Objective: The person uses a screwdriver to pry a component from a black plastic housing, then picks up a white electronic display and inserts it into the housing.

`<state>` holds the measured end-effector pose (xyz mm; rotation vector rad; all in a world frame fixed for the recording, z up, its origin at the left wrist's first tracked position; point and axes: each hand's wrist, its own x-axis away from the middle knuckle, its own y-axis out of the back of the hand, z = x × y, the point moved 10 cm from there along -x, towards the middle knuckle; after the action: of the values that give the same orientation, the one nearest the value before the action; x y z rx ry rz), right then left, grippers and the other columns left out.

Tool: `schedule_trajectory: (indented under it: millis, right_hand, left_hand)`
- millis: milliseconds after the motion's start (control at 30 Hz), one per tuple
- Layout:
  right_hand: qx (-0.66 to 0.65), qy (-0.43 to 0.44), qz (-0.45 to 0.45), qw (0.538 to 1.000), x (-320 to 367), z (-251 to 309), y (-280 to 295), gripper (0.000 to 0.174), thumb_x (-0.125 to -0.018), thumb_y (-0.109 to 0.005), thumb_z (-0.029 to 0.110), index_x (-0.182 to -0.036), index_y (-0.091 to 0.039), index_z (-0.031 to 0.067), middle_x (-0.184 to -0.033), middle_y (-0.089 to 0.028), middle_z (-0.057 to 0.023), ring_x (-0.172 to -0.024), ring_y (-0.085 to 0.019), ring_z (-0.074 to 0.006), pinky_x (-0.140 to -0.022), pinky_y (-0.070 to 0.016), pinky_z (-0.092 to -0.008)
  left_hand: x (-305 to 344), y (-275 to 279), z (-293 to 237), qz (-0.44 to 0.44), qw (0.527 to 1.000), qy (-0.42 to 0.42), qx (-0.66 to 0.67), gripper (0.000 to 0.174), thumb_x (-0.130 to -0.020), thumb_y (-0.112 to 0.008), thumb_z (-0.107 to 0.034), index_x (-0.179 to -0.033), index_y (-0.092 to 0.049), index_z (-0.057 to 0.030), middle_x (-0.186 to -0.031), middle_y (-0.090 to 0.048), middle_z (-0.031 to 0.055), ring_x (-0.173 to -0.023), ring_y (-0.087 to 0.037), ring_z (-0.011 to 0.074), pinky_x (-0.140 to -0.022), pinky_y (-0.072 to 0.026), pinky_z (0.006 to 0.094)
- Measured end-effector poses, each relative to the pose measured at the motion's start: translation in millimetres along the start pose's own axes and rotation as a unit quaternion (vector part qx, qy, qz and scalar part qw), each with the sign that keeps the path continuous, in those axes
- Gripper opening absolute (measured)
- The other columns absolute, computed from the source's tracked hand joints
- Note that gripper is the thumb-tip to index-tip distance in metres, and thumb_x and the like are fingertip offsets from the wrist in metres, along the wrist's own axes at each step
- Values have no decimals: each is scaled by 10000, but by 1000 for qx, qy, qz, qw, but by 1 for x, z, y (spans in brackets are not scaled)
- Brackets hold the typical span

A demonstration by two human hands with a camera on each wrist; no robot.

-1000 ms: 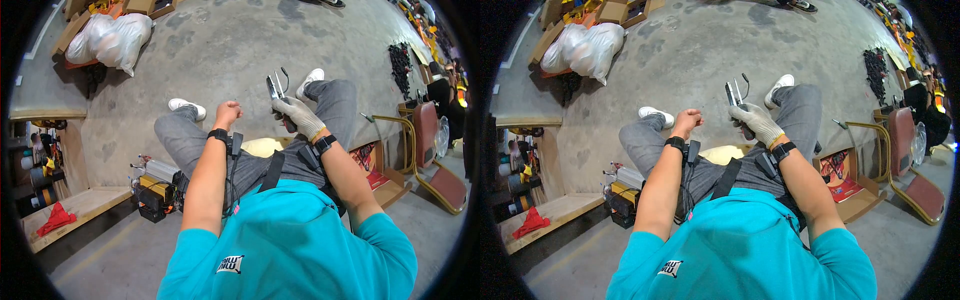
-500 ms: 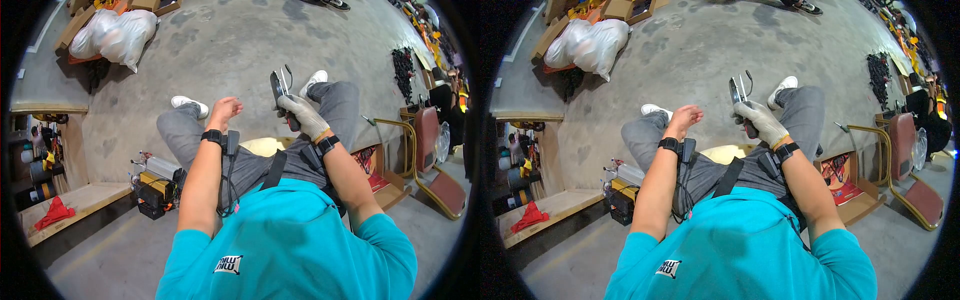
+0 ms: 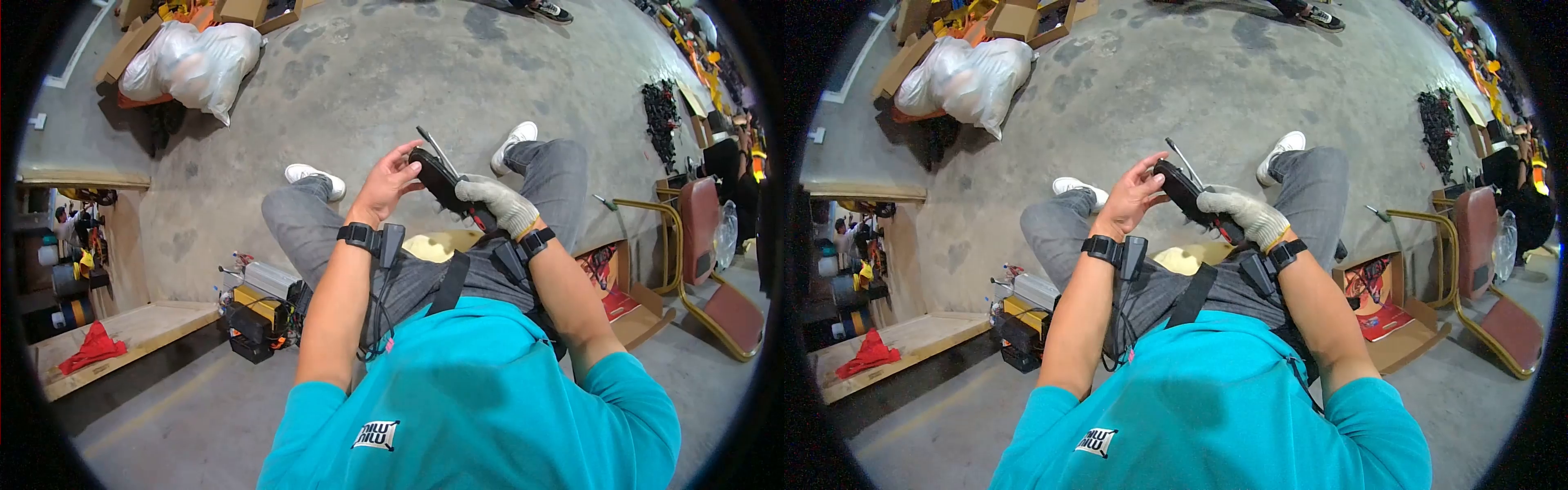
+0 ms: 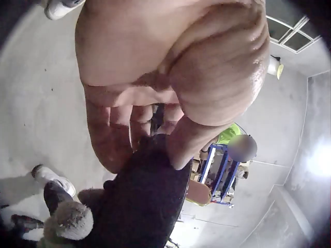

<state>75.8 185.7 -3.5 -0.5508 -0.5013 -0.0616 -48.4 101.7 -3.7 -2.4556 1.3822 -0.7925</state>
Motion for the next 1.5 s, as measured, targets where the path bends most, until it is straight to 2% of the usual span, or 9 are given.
schedule_trajectory:
  millis: [200,300,433,500,600,1033,1233,1433,1500]
  right_hand:
    - [9,42,-143,989,2,14,32,390,-891,-688,306,-1139,-623,13,-903,-620,-28,-756,-573,-83,-656,-517,-241]
    - [-57,103,-167,979,-2,18,44,379,-898,-684,254,-1171,-611,1,-880,-603,-28,-737,-561,-86,-635,-506,-238]
    - [-28,119,-176,977,0,21,47,368,-895,-684,242,-1167,-611,6,-885,-605,-30,-725,-554,-92,-631,-485,-240]
    - [-24,118,-186,975,0,23,50,346,-895,-682,235,-1151,-613,13,-890,-606,-26,-722,-545,-94,-633,-470,-241]
    - [2,125,-157,980,-2,26,50,349,-901,-693,263,-1162,-611,47,-946,-619,-5,-771,-547,-79,-692,-476,-240]
    - [18,118,-120,986,0,33,32,271,-884,-689,212,-1078,-626,33,-914,-622,-10,-774,-546,-100,-723,-484,-269]
    - [-7,124,-118,985,-3,34,30,273,-888,-679,205,-1090,-618,32,-956,-647,-30,-799,-575,-108,-717,-494,-266]
    - [-133,94,-268,950,6,21,61,294,-882,-639,146,-1132,-571,7,-958,-634,-88,-758,-603,-141,-623,-539,-306]
    - [-73,86,-233,966,-1,19,65,353,-862,-634,129,-1180,-559,-4,-945,-625,-92,-748,-604,-139,-613,-537,-294]
  left_hand:
    - [11,38,12,-97,995,17,4,314,-906,-677,-45,-1183,-530,-43,-1071,-627,69,-946,-648,161,-834,-601,347]
    - [17,23,18,-36,999,24,5,271,-896,-682,-19,-1116,-524,-25,-1039,-633,85,-928,-650,176,-845,-597,352]
    - [24,7,20,13,998,38,-50,258,-940,-669,-137,-1123,-531,-19,-1047,-643,95,-944,-667,210,-906,-578,401]
    - [29,-14,22,98,992,62,56,373,-989,-600,-285,-1200,-527,14,-1154,-642,157,-1041,-667,284,-916,-571,421]
    - [33,-25,29,108,984,102,103,532,-1015,-517,-395,-1302,-493,53,-1249,-611,218,-1139,-634,354,-930,-560,438]
    - [49,-57,36,240,956,101,133,637,-972,-604,-377,-1387,-408,66,-1325,-549,290,-1212,-593,369,-982,-529,409]
    - [47,-49,43,212,966,98,110,583,-949,-654,-334,-1337,-449,51,-1289,-583,264,-1186,-612,333,-1015,-502,412]
    - [28,26,23,39,988,-17,148,397,-974,-626,-269,-1217,-578,41,-1247,-621,198,-1160,-619,272,-976,-537,377]
    - [26,48,24,-14,987,-21,160,362,-992,-597,-250,-1216,-593,36,-1241,-626,196,-1166,-615,277,-976,-540,394]
